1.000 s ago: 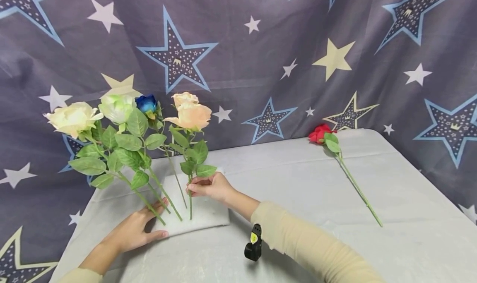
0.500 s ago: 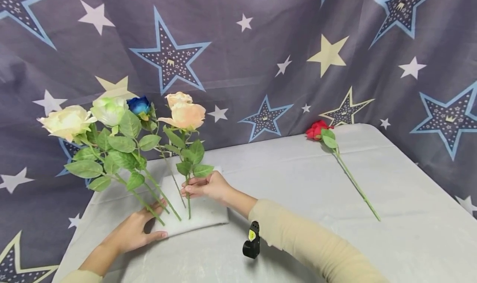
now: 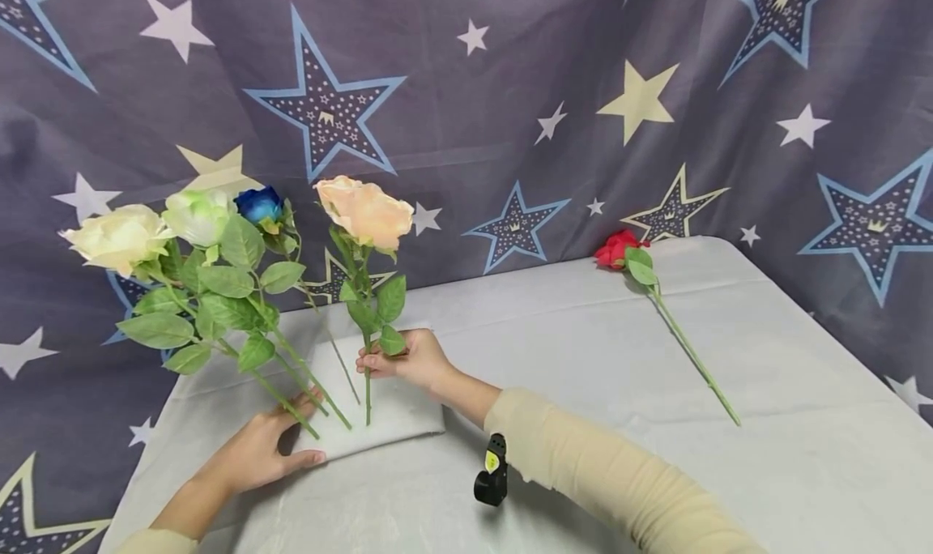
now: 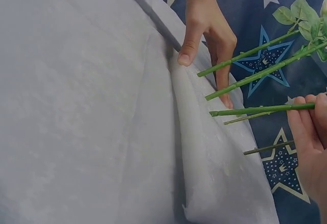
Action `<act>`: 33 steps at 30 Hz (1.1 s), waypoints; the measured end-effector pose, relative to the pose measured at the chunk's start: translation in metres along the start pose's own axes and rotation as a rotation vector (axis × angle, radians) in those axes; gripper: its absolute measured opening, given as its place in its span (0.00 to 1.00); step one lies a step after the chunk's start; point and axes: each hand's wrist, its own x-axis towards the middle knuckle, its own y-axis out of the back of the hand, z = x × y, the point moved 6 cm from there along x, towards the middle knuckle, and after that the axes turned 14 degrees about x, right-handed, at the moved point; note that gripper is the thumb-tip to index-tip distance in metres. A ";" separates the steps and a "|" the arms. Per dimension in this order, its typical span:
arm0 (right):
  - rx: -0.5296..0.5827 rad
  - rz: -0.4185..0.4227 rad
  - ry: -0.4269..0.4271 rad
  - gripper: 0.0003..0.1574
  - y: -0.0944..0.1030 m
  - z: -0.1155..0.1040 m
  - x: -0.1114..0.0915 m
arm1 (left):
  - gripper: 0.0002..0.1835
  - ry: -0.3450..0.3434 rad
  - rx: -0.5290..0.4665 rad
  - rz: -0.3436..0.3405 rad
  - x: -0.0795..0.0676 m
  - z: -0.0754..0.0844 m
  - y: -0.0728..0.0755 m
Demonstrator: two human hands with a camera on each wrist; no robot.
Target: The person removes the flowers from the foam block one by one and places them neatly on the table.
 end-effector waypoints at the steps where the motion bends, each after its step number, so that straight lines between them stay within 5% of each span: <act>1: -0.002 -0.003 0.006 0.14 0.000 0.000 0.000 | 0.45 -0.003 -0.001 0.001 0.000 0.000 0.000; 9: 0.011 -0.086 0.045 0.12 -0.009 -0.004 0.000 | 0.45 -0.011 0.006 0.008 0.003 -0.001 0.000; 17: 0.046 -0.142 -0.027 0.14 -0.020 -0.002 -0.001 | 0.45 -0.009 -0.002 -0.001 0.002 0.001 0.002; 27: 0.040 -0.068 -0.034 0.16 -0.019 -0.014 -0.002 | 0.46 -0.009 -0.008 -0.003 -0.001 0.002 0.000; 33: 0.051 -0.039 -0.044 0.17 -0.001 -0.019 -0.007 | 0.46 -0.010 -0.011 0.020 -0.001 0.002 0.002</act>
